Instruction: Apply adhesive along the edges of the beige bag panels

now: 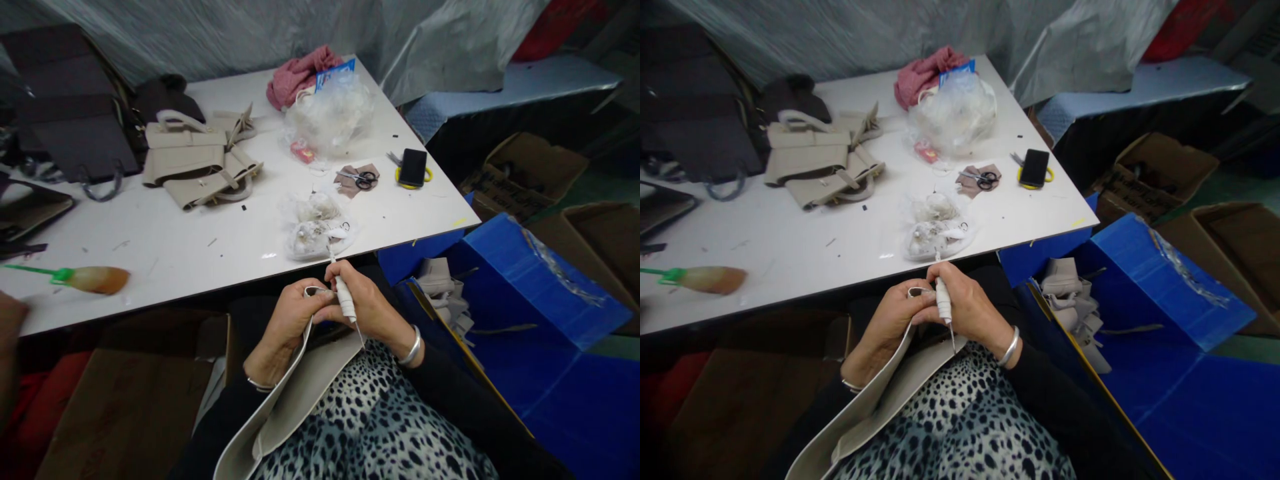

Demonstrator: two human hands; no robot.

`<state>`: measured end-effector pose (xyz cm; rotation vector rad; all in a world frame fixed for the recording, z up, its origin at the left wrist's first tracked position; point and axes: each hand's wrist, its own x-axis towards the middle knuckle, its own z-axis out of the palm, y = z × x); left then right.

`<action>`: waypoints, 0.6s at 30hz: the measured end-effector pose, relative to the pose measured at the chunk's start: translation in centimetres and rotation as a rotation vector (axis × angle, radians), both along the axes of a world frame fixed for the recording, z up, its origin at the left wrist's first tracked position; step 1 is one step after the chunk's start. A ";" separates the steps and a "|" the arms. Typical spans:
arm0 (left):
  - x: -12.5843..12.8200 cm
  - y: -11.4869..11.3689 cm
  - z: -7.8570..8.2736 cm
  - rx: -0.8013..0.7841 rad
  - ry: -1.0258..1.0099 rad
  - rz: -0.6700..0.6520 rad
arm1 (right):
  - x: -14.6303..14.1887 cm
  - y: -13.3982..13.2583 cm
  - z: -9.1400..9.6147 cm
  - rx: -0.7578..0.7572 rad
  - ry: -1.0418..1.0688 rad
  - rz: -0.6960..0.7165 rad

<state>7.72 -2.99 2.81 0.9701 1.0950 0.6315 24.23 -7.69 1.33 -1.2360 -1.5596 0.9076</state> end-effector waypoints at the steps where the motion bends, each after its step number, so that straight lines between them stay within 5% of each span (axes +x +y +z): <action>1: 0.1 -0.1 0.0 -0.015 -0.001 0.003 | 0.0 0.2 -0.1 0.011 -0.003 0.020; 10: -0.3 -0.3 0.0 -0.047 -0.051 0.010 | -0.3 0.0 -0.8 0.008 0.143 0.039; 18: -1.2 -0.7 1.4 0.493 0.292 -0.161 | -1.0 -1.0 -1.0 -0.112 0.320 -0.061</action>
